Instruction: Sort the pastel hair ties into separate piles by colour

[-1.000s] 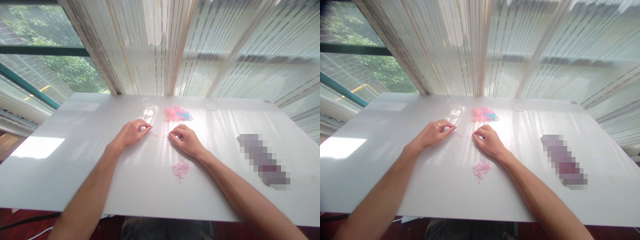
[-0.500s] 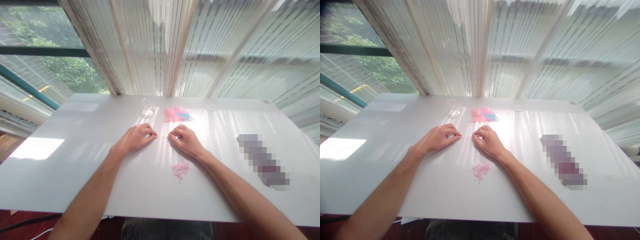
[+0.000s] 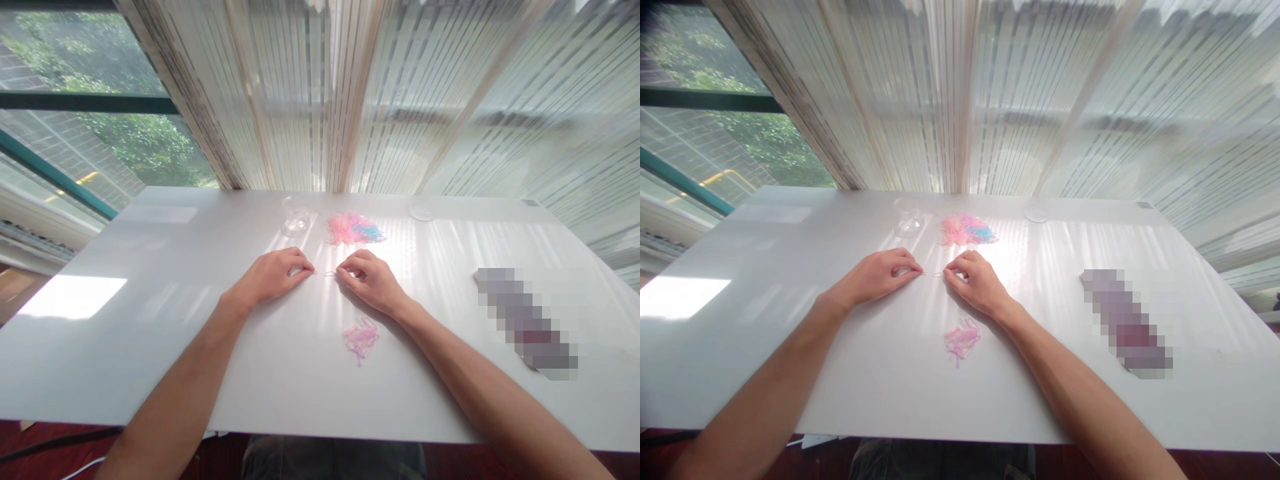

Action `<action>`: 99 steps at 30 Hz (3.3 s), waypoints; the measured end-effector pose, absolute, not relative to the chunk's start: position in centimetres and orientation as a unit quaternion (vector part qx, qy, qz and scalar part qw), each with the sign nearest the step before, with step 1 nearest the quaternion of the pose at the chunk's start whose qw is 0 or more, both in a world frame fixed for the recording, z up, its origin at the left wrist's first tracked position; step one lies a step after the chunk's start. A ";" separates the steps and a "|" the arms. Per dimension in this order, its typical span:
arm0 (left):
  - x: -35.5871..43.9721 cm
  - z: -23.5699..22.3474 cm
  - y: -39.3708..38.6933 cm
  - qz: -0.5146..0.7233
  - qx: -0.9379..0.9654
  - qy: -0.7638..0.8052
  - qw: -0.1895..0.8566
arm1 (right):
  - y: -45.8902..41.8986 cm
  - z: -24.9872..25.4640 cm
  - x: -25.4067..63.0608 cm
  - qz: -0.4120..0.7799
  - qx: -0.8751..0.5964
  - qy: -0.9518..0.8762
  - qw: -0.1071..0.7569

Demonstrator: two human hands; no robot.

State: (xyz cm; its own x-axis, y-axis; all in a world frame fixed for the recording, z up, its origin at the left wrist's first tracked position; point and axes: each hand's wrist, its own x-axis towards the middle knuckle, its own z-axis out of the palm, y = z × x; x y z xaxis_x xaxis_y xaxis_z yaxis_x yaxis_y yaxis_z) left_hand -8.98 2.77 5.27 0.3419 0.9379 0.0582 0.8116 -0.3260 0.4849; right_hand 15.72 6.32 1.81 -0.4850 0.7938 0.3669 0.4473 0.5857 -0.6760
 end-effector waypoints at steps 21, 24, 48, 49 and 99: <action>-9.8 5.2 2.7 0.170 0.791 0.549 0.207 | 6.3 1.9 15.8 0.266 -0.377 -0.820 0.340; -10.0 5.4 2.8 0.186 0.780 0.560 0.209 | 6.3 1.9 15.8 0.263 -0.374 -0.819 0.346; -13.7 6.9 -0.3 0.138 0.761 0.604 0.192 | 7.1 1.7 15.7 0.264 -0.430 -0.744 0.438; -13.6 6.6 -0.3 0.142 0.763 0.603 0.185 | 7.1 1.7 15.8 0.264 -0.431 -0.741 0.442; -3.3 5.0 -0.8 0.197 0.871 0.370 0.254 | 4.9 7.9 22.3 0.468 -0.337 -0.815 0.061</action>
